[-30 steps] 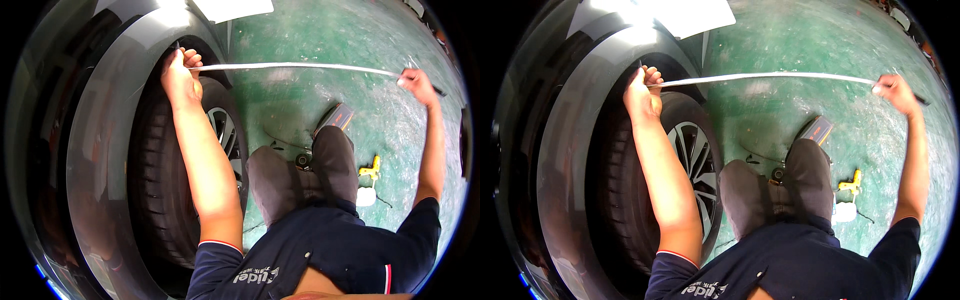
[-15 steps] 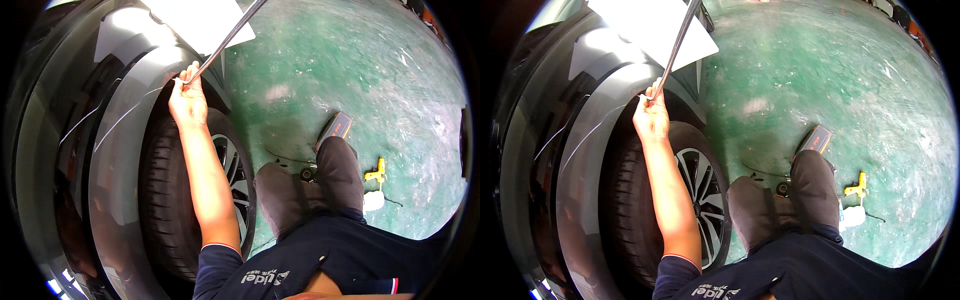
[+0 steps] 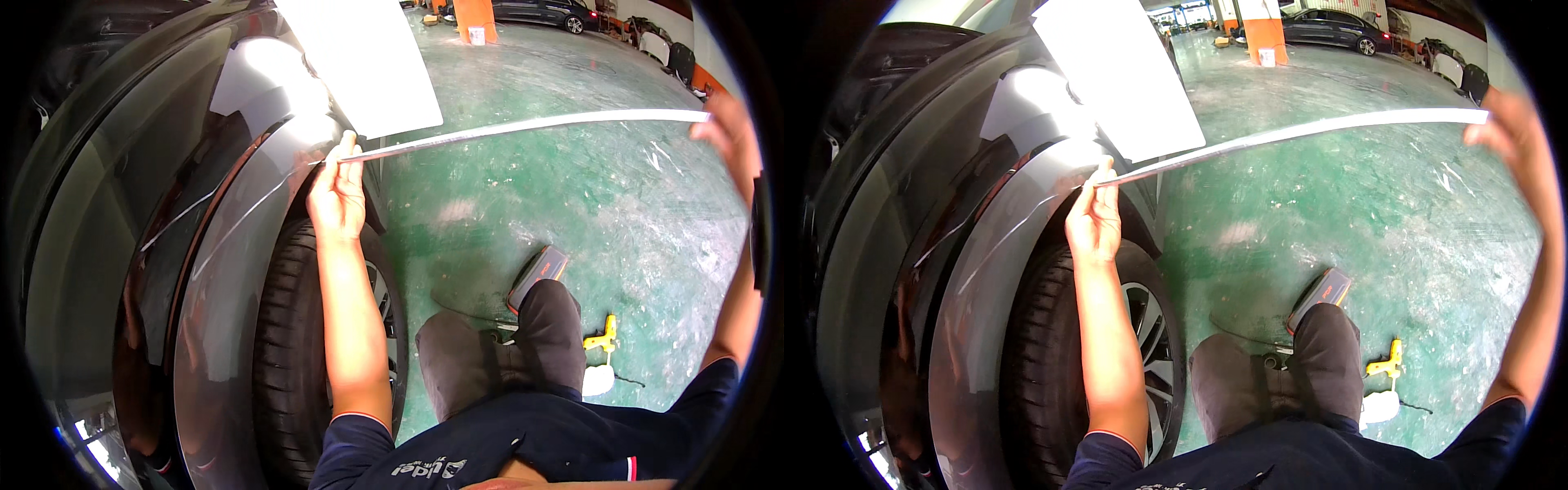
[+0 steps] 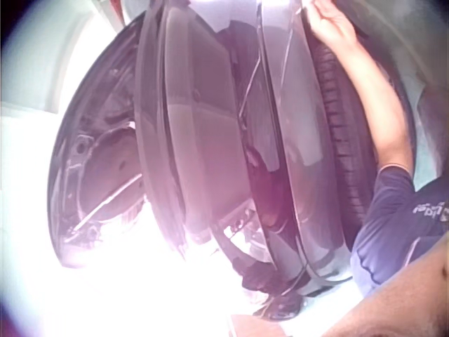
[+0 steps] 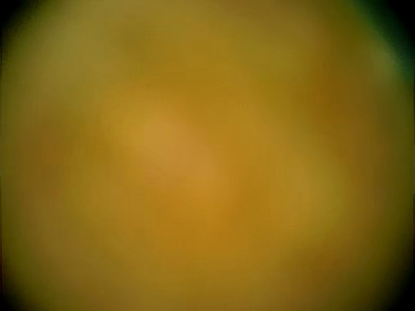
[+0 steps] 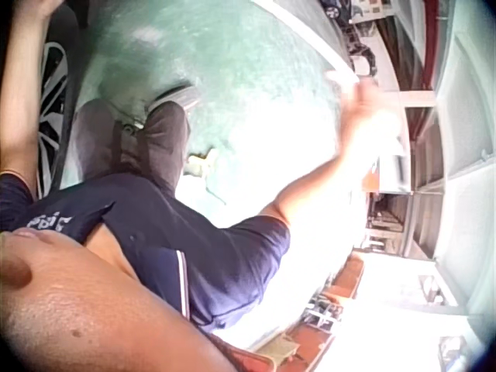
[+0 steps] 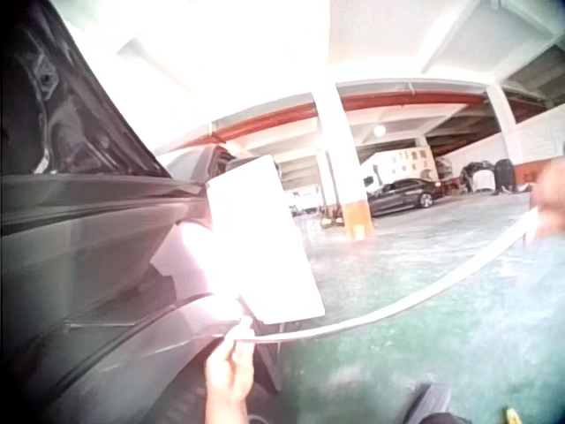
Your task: The person is repairing a dent on the front wheel arch of a black car. They use a long metal rod to push the dent from the inside and a wooden mallet to tap the area from the outside. The person alternates between these actions to gradually flatten the damaged panel.
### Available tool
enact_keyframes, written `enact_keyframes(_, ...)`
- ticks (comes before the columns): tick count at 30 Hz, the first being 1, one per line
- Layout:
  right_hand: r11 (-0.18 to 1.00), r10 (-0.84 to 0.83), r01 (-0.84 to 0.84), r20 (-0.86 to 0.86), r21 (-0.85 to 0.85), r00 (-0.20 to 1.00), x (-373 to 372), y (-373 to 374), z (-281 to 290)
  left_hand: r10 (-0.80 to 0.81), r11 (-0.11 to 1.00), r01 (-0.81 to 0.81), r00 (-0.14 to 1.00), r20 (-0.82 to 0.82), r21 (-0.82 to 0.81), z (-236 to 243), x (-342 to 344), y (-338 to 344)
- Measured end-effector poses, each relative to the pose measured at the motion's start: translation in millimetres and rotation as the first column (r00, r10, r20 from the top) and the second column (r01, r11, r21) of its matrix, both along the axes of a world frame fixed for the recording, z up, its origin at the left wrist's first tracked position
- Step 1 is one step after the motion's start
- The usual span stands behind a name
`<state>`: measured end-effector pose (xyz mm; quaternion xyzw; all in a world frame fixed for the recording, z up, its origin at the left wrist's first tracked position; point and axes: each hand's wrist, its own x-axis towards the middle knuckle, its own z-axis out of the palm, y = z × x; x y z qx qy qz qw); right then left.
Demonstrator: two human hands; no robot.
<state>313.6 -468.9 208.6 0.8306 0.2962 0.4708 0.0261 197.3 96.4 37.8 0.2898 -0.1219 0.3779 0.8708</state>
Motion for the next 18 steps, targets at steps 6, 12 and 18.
enact_keyframes(6, 0.924, 0.257, -0.124, -0.350, 0.361, 0.901, -10, 55, -220, 0.168, 0.980, -0.190, 0.947, -0.273, -0.054, -2, 1, -5)
enact_keyframes(12, 0.739, 0.566, -0.050, -0.578, 0.672, 0.588, 21, 145, -400, 0.218, 0.962, -0.268, 0.864, -0.453, -0.050, 2, 19, 16)
enact_keyframes(18, 0.618, 0.747, -0.057, -0.562, 0.784, 0.354, 48, 243, -455, 0.278, 0.952, -0.300, 0.770, -0.575, 0.058, 5, 29, 29)
